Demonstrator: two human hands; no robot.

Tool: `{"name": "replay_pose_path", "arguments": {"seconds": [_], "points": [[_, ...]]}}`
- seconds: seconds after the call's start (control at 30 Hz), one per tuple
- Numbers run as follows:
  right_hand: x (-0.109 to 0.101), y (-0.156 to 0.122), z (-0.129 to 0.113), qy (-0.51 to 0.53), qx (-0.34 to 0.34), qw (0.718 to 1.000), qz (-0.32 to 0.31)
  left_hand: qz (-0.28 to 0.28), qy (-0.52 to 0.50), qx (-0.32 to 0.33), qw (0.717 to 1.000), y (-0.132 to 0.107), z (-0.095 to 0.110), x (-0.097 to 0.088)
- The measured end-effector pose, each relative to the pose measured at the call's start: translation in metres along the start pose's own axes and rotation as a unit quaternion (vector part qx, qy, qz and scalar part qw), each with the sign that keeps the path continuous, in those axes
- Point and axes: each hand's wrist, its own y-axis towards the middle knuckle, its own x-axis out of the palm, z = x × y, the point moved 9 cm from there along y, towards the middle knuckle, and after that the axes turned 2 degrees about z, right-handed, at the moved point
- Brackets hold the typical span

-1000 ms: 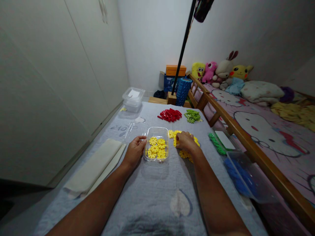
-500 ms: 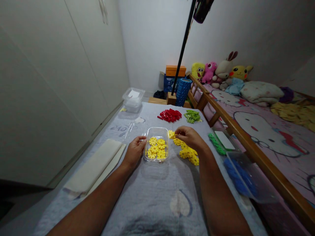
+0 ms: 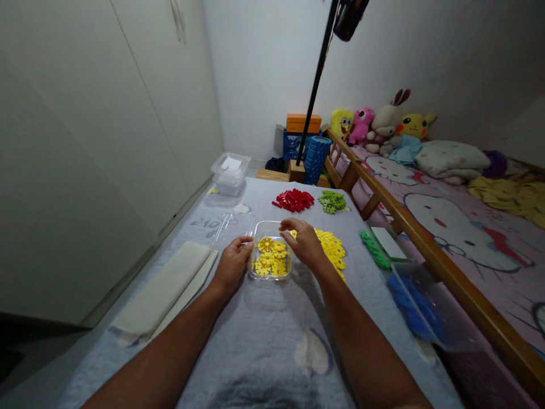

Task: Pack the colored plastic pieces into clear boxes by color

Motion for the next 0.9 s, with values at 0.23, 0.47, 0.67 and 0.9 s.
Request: {"name": "replay_pose_path", "arguments": {"seconds": [0.23,0.47,0.67,0.9], "points": [[-0.01,0.0,0.065,-0.18,0.133,0.975,0.008,0.012,0.014,0.004,1.0,-0.001,0.003,-0.002],[0.032,-0.01,0.073,-0.274,0.075,0.953,-0.109,0.007,0.012,0.0,1.0,-0.001,0.002,-0.001],[0.03,-0.008,0.077,-0.284,0.087,0.95,-0.098,0.0,0.004,-0.004,1.0,-0.001,0.002,0.0],[0.007,-0.002,0.074,-0.245,0.081,0.966,-0.026,0.01,0.003,-0.014,1.0,-0.002,0.001,0.0]]}}
